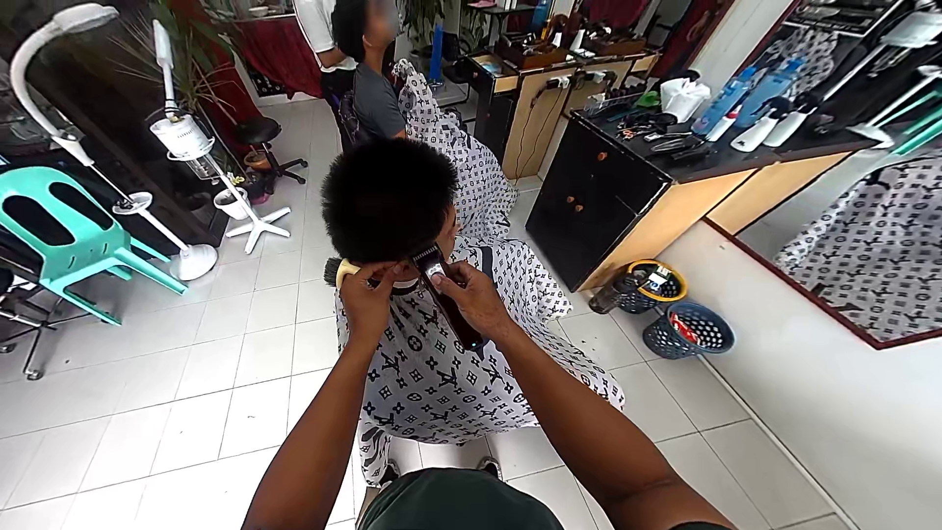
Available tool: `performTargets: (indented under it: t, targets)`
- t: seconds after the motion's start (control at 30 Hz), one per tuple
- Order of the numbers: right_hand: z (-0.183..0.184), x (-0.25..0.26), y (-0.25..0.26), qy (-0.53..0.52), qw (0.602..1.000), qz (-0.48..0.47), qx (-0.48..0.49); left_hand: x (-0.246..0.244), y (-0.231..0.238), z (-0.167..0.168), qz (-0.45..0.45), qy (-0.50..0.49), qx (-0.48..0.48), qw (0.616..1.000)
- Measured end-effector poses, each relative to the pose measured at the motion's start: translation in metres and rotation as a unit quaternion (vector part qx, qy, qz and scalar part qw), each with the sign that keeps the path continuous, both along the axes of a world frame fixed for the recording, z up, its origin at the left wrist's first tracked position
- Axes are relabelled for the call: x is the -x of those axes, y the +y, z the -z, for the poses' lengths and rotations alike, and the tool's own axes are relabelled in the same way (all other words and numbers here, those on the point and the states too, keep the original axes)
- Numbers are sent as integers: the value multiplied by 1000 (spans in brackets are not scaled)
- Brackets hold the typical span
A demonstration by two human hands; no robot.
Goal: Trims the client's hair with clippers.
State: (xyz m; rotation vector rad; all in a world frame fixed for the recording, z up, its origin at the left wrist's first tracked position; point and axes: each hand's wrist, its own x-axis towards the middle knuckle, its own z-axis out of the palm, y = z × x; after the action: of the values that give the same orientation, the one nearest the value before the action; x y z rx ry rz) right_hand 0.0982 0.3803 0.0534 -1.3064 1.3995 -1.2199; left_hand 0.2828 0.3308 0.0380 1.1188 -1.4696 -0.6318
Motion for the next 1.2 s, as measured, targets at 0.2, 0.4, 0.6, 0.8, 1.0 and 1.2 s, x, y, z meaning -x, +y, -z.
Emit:
performTargets:
  t: [0.2, 0.4, 0.6, 0.8, 1.0, 1.2]
  targets:
    - [0, -7, 3, -30, 999, -3, 20, 0, 0, 1, -2, -11, -1, 1000]
    - [-2, -6, 2, -17, 1000, -2, -2, 0, 1, -1, 3, -6, -13, 1000]
    - [1, -3, 1, 8, 1000, 1, -8, -2, 0, 0, 9, -8, -7, 1000]
    - [3, -11, 10, -188, 978, -81, -48, -6, 0, 0, 20, -18, -8, 1000]
    - [7, -30, 9, -305, 939, -120, -105, -8, -3, 6, 17, -28, 15, 999]
    - [7, -40, 7, -327, 936, -107, -71, -10, -5, 5, 11, -31, 10, 999]
